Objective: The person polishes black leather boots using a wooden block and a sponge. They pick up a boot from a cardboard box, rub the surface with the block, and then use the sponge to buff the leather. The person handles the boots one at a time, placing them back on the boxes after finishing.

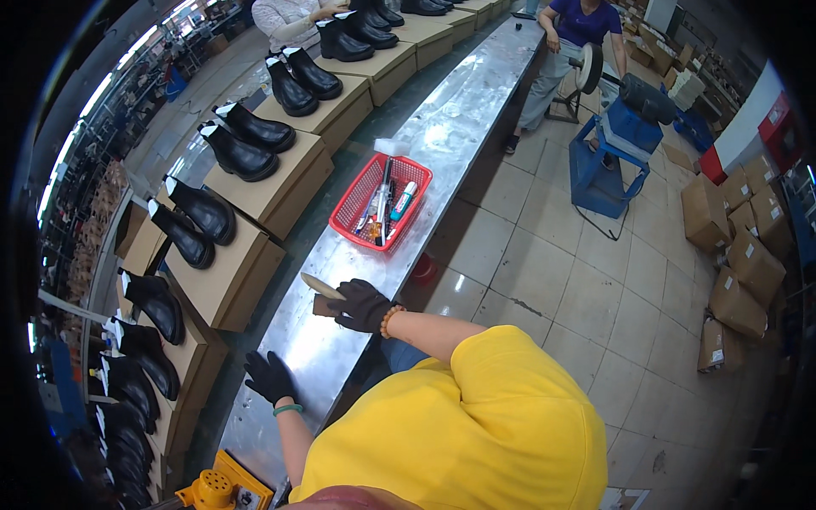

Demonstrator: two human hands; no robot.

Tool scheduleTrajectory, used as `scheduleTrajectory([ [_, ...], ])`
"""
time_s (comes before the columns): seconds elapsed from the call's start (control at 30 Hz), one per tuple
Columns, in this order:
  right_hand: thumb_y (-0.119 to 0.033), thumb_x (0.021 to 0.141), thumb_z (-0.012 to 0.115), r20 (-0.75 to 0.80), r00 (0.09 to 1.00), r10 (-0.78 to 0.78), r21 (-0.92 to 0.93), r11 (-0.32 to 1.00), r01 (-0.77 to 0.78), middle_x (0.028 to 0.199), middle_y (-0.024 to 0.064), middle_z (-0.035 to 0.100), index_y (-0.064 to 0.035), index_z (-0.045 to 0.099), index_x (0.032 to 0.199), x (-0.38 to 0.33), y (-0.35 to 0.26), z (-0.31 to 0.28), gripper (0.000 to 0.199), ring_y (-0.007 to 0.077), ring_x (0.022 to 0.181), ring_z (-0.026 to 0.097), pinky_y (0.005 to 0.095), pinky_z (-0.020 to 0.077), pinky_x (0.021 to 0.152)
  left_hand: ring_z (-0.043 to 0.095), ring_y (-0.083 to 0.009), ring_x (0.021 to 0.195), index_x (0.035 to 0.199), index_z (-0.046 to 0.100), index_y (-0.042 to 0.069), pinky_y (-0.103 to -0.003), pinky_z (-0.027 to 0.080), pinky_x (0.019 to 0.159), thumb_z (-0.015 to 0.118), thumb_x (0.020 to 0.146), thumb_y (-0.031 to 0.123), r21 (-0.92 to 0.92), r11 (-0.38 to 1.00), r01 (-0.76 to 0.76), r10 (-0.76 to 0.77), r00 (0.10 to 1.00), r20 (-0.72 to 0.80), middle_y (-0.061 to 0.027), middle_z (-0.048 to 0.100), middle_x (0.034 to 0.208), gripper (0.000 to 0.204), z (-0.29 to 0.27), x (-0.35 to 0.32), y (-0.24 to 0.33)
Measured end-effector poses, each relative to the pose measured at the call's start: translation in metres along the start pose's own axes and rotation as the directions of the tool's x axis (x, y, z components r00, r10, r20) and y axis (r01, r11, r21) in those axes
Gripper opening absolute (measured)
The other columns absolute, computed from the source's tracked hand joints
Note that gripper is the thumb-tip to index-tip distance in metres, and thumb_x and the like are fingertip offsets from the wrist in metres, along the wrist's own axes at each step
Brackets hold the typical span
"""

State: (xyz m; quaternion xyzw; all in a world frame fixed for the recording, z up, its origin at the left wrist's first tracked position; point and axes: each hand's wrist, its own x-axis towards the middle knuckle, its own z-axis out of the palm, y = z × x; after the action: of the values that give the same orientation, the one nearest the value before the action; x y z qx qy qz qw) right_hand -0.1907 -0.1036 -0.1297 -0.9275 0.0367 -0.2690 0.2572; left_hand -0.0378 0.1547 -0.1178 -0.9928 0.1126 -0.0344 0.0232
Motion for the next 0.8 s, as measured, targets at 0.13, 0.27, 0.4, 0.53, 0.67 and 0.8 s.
scheduleTrajectory([
  [0.13,-0.031,0.074,0.069,-0.076,0.996,-0.054,-0.03,0.998,0.051,0.104,0.0174,0.055,-0.0153,0.061,0.11,0.0,0.001,0.003,0.041,0.0341,0.096,0.053,0.0453,0.0423,0.088,0.025,-0.0276,0.139,0.144,0.031,0.007,-0.051,0.016,0.111,0.029,0.097,0.046,0.049,0.998,0.042,-0.043,0.999,0.009,-0.0082,0.026,0.152,0.061,0.003,-0.006,0.004],
  [0.27,-0.03,0.073,0.07,-0.086,0.994,-0.073,-0.033,0.997,0.071,0.101,0.0166,0.055,-0.0154,0.06,0.11,0.0,0.002,0.004,0.041,0.0335,0.094,0.053,0.0448,0.042,0.086,0.028,-0.0273,0.138,0.141,0.036,0.006,-0.052,0.018,0.11,0.033,0.097,0.045,0.033,0.997,0.076,-0.074,0.996,-0.039,-0.0077,0.028,0.151,0.06,0.002,-0.013,0.01],
  [0.4,-0.03,0.072,0.07,-0.098,0.992,-0.078,-0.003,0.997,0.078,0.101,0.0167,0.055,-0.0161,0.059,0.112,0.0,0.001,0.005,0.043,0.0336,0.094,0.053,0.0453,0.0422,0.084,0.029,-0.0291,0.137,0.14,0.038,0.006,-0.051,0.019,0.11,0.034,0.096,0.045,0.048,0.996,0.076,-0.075,0.997,-0.029,-0.0091,0.031,0.149,0.059,-0.002,-0.015,0.007],
  [0.53,-0.03,0.072,0.07,-0.1,0.992,-0.078,0.001,0.997,0.079,0.1,0.0161,0.055,-0.0162,0.058,0.112,0.001,-0.001,0.003,0.043,0.0333,0.093,0.053,0.045,0.0424,0.084,0.027,-0.0319,0.138,0.141,0.037,0.007,-0.053,0.018,0.11,0.036,0.095,0.045,0.038,0.998,0.051,-0.052,0.998,0.024,-0.01,0.03,0.15,0.059,-0.007,-0.015,0.007],
  [0.67,-0.029,0.073,0.07,-0.137,0.985,-0.104,-0.047,0.994,0.098,0.099,0.0153,0.055,-0.0162,0.059,0.11,0.0,0.0,0.005,0.041,0.033,0.092,0.053,0.0441,0.0426,0.083,0.021,-0.034,0.14,0.145,0.03,0.017,-0.059,0.013,0.109,0.04,0.093,0.045,-0.007,1.0,-0.008,0.008,0.999,0.05,-0.0089,0.022,0.153,0.06,-0.017,-0.015,0.011],
  [0.8,-0.027,0.074,0.069,-0.03,0.998,-0.053,0.01,0.999,0.053,0.094,0.0138,0.054,-0.0165,0.061,0.106,0.004,-0.006,-0.004,0.035,0.0313,0.089,0.053,0.0431,0.0431,0.08,0.019,-0.0332,0.14,0.145,0.031,0.018,-0.063,0.012,0.107,0.042,0.092,0.047,-0.027,0.999,-0.021,0.023,0.998,0.066,-0.0073,0.021,0.153,0.061,-0.018,-0.011,0.006],
])
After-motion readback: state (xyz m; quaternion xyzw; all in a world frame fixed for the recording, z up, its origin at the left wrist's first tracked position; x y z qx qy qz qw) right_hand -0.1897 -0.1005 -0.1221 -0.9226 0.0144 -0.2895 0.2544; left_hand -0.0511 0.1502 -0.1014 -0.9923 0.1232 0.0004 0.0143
